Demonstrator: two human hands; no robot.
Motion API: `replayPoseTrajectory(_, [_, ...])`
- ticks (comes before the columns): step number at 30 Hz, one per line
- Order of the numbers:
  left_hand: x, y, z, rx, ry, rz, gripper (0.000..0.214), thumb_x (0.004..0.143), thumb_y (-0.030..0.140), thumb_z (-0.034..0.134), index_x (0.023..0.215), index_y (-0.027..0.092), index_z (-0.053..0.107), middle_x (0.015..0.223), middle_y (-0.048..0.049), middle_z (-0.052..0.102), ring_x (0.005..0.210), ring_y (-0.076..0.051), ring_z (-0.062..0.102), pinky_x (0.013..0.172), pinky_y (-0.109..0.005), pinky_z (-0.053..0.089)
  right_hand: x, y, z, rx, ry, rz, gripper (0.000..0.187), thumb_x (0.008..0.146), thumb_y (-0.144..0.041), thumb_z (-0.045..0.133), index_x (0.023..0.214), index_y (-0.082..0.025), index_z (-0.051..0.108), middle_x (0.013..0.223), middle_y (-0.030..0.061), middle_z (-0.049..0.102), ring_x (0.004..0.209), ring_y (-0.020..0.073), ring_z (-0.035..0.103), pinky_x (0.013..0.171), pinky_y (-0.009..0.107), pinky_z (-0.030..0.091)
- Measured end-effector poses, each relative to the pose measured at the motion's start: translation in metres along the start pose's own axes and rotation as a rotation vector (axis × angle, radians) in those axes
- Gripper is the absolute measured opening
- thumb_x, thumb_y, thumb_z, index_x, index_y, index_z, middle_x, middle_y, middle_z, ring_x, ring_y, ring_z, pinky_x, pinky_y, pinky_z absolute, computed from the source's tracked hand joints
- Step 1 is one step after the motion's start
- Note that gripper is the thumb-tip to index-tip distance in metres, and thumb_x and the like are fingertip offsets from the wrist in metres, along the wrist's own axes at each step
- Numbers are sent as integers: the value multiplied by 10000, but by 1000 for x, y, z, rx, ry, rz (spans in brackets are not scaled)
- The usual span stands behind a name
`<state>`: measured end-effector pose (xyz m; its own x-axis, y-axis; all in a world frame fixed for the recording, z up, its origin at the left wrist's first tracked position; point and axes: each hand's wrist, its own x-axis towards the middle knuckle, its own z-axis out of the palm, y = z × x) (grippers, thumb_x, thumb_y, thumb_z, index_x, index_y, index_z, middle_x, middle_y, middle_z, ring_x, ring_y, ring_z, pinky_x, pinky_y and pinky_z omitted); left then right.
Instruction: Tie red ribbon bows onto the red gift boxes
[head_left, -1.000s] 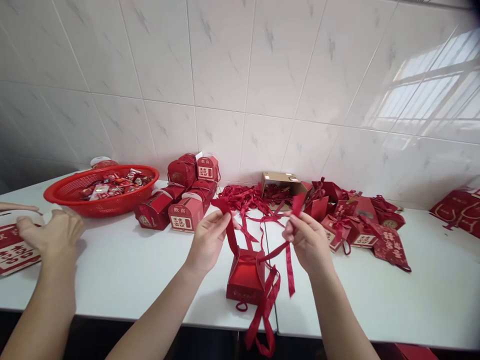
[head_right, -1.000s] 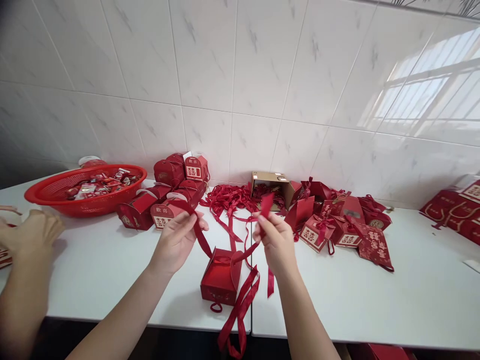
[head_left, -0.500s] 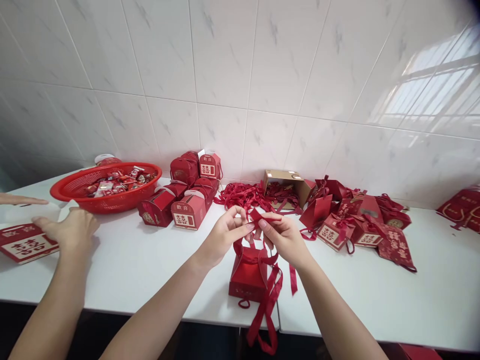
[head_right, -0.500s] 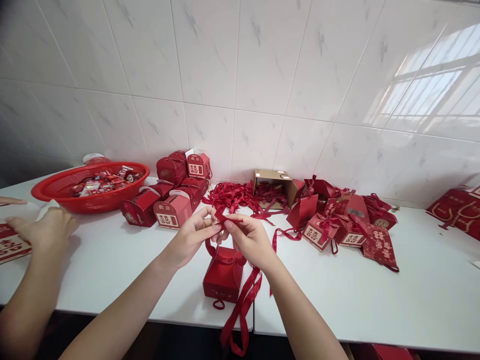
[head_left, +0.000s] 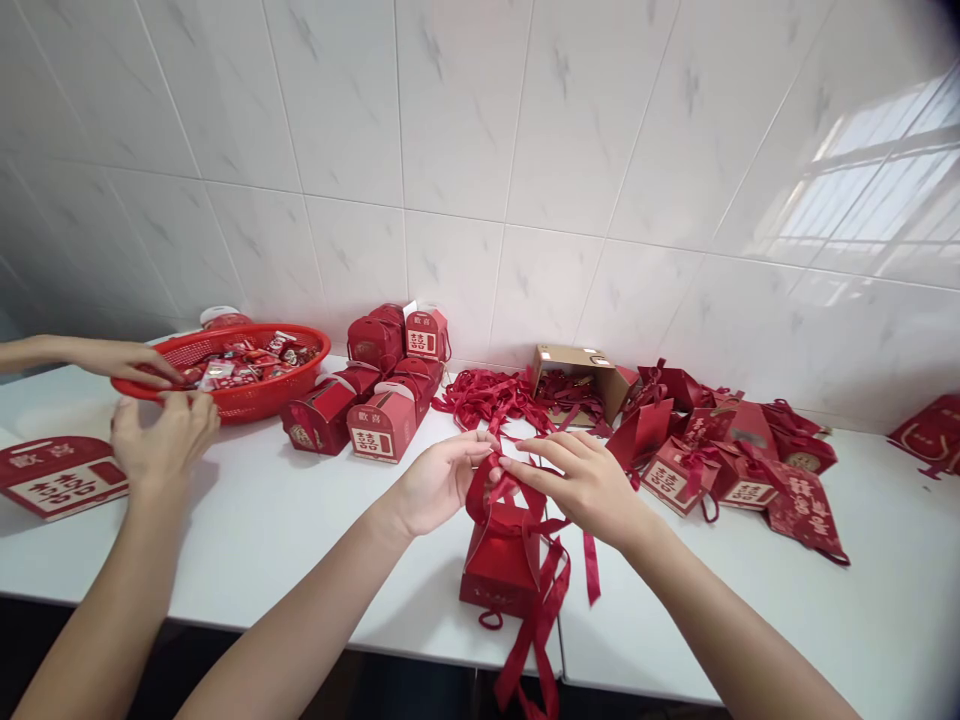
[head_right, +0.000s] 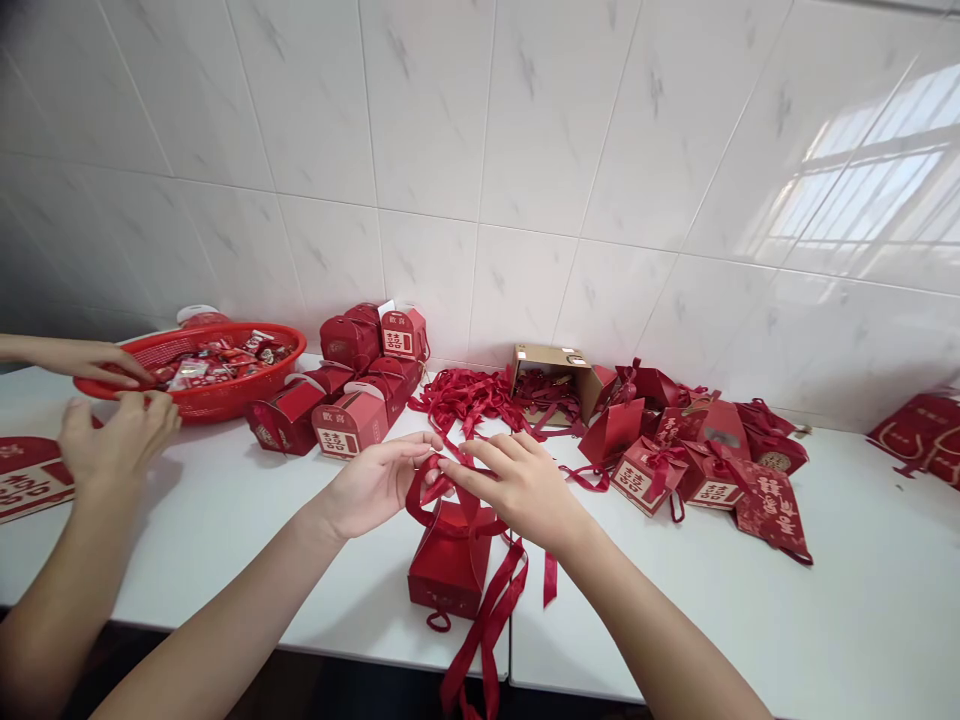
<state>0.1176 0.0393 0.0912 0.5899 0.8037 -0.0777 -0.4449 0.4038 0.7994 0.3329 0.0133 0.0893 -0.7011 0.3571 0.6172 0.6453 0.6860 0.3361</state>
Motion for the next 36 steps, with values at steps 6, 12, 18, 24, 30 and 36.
replayPoseTrajectory(6, [-12,-12,5,683,65,424,238,930,222,451,1122,177,584,904,-47,649,856,-184,630,811,-312,488,-11,-3,1,225,27,155,466,958,-71,379,1350,-285,513,1230,74,643,1000,214,599,772,358,454])
replayPoseTrajectory(12, [-32,-37,-27,1464,367,976,269,885,189,544,1152,221,552,799,9,576,760,-141,578,806,-270,466,-68,-28,4,683,415,806,280,973,-254,409,1050,-244,679,1121,78,655,1086,239,599,893,379,481])
replayPoseTrajectory(18, [-61,-62,-115,1513,767,481,261,754,139,470,991,216,547,604,69,429,530,-119,505,537,-208,439,-174,-59,13,425,286,1570,380,842,-478,542,585,-208,615,606,57,629,607,259,617,551,361,493])
replayPoseTrajectory(24, [-55,-82,-122,1466,701,372,145,761,280,533,860,220,621,829,-36,618,809,-221,626,768,-349,514,-170,-66,20,270,250,1518,421,844,-518,526,1130,-219,602,1240,135,571,1232,385,471,975,514,426])
replayPoseTrajectory(30, [-22,-98,-71,1106,399,301,198,867,419,515,890,223,517,935,-28,580,922,-196,579,832,-314,484,-104,-78,40,657,3,1120,359,935,-413,461,1227,-231,563,1147,110,642,1096,278,591,958,446,463])
replayPoseTrajectory(36, [-11,-101,-64,1090,300,214,301,890,452,465,717,215,400,659,50,429,611,-129,433,599,-241,400,-81,-86,65,951,-25,1177,408,935,-404,471,1292,-211,424,629,-67,436,537,139,461,520,252,420])
